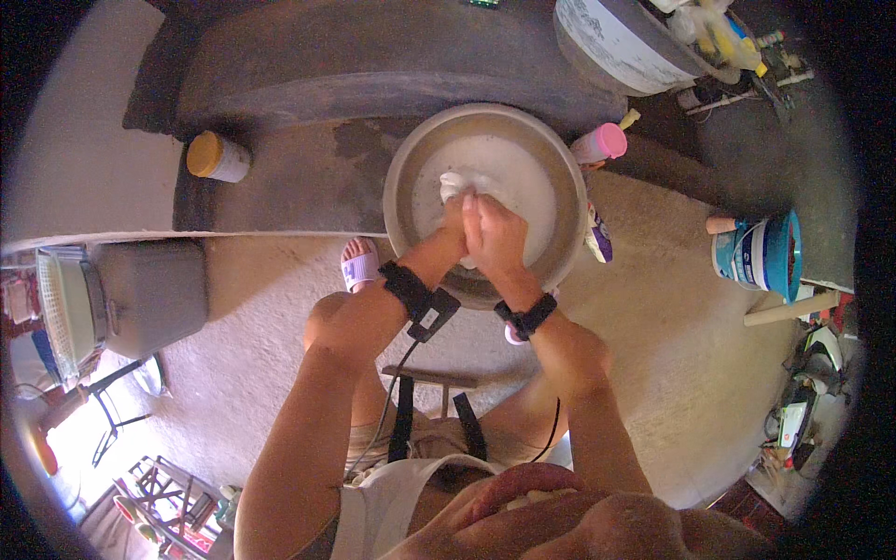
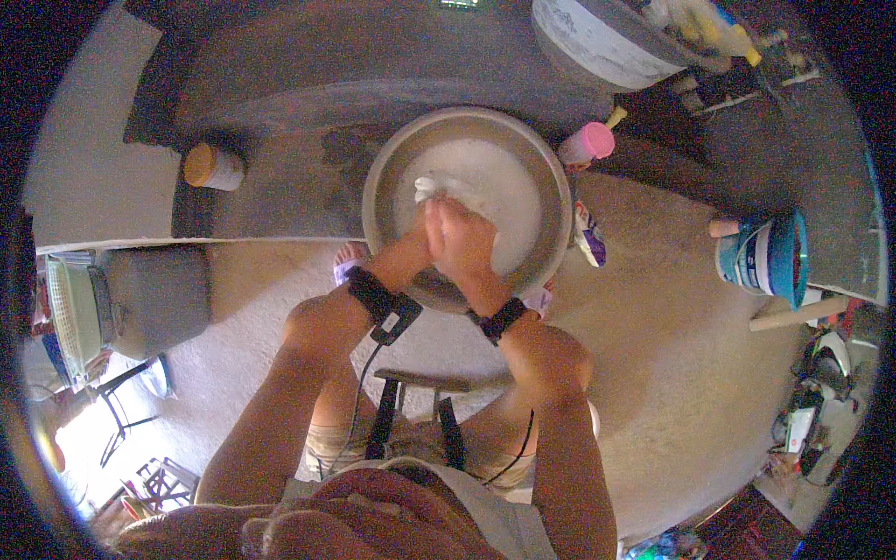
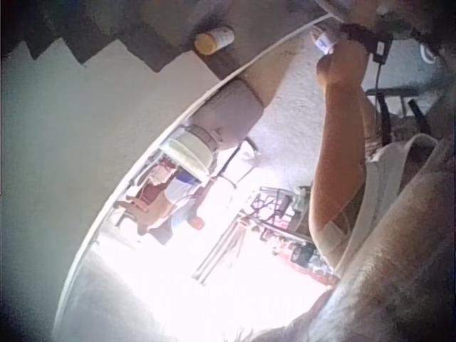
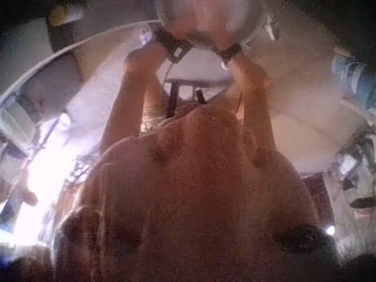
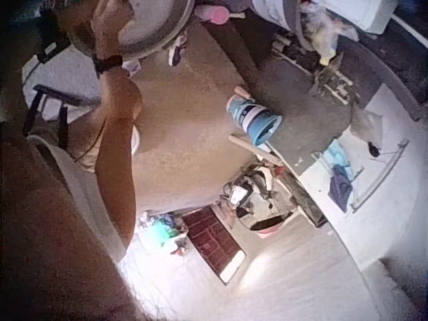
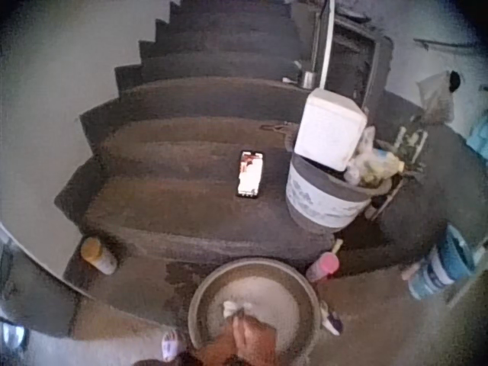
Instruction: The person is hand-washing a white cloth in a bowl of soapy water.
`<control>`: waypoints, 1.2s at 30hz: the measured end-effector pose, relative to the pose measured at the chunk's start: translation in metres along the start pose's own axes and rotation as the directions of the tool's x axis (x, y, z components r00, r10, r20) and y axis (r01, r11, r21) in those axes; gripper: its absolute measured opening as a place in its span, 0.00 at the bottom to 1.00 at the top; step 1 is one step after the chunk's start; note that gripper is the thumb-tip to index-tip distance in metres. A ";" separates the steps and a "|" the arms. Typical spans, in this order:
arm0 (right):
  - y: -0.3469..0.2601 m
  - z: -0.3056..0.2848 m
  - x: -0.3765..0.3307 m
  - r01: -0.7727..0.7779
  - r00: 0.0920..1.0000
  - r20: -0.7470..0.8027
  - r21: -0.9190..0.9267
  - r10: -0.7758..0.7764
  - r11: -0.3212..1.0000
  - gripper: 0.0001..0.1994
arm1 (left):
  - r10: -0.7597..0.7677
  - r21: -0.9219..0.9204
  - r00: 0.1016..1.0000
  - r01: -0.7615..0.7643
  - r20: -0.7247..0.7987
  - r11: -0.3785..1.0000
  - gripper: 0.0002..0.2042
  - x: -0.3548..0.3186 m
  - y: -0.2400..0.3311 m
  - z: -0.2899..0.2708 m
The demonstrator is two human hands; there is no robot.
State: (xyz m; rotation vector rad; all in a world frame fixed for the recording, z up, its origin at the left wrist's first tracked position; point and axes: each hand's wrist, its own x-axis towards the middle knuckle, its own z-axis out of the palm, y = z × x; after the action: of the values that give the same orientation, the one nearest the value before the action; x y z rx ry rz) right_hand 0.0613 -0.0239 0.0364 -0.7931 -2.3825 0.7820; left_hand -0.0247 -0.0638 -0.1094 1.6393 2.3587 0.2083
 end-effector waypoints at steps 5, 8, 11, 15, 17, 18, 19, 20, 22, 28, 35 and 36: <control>0.060 -0.058 0.003 -0.321 0.929 0.072 -0.329 0.363 0.888 0.10 | 0.001 -0.563 0.992 -0.071 -0.124 0.824 0.19 -0.010 0.068 -0.051; 0.067 -0.067 -0.001 -0.046 0.987 0.120 -0.427 0.107 0.903 0.22 | 0.006 -0.472 0.999 -0.027 -0.046 0.881 0.18 -0.013 0.062 -0.056; 0.057 -0.045 -0.001 0.276 0.912 0.344 -0.104 -0.225 0.956 0.33 | -0.119 -0.912 0.934 -0.294 -0.338 0.287 0.21 -0.016 0.060 -0.051; 0.052 -0.053 -0.011 -0.012 0.970 0.243 -0.024 0.017 1.000 0.27 | -0.262 -0.985 0.965 0.045 0.000 0.166 0.20 -0.012 0.078 -0.074; 0.055 -0.046 -0.007 -0.049 0.965 0.254 -0.082 0.069 0.995 0.22 | -0.286 -0.986 0.958 0.051 0.005 0.156 0.20 -0.013 0.082 -0.083; 0.056 -0.042 -0.005 -0.086 0.956 0.268 -0.141 0.121 0.986 0.17 | -0.280 -0.988 0.960 0.025 -0.020 0.155 0.19 -0.015 0.084 -0.088; 0.050 -0.037 -0.003 -0.080 0.957 0.268 -0.131 0.113 0.988 0.17 | -0.264 -0.986 0.963 -0.008 -0.052 0.166 0.19 -0.017 0.080 -0.090; 0.040 -0.035 -0.005 -0.111 0.958 0.262 -0.041 0.118 0.993 0.14 | -0.241 -0.984 0.967 -0.041 -0.083 0.175 0.19 -0.021 0.076 -0.093; 0.021 -0.047 -0.011 -0.121 0.966 0.244 0.152 0.081 0.981 0.11 | -0.155 -0.970 0.971 -0.150 -0.181 0.192 0.18 -0.030 0.072 -0.103; 0.032 -0.034 -0.007 -0.224 0.965 0.169 0.135 0.200 0.965 0.13 | 0.092 -0.529 0.982 0.010 0.166 0.848 0.27 -0.019 0.062 -0.088; 0.038 -0.010 -0.018 -0.246 0.965 0.073 -0.086 0.253 0.965 0.15 | 0.072 -0.455 0.986 0.004 0.149 0.890 0.18 -0.014 0.057 -0.061; 0.028 -0.013 -0.025 -0.234 0.971 0.046 0.033 0.233 0.972 0.15 | 0.074 -0.459 0.986 0.003 0.149 0.888 0.18 -0.014 0.061 -0.068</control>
State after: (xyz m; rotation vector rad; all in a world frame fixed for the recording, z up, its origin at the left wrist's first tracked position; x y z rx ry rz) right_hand 0.0971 -0.0170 0.0203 -1.0651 -2.3296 0.9426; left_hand 0.0143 -0.0530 -0.0264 1.4067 1.9633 0.5692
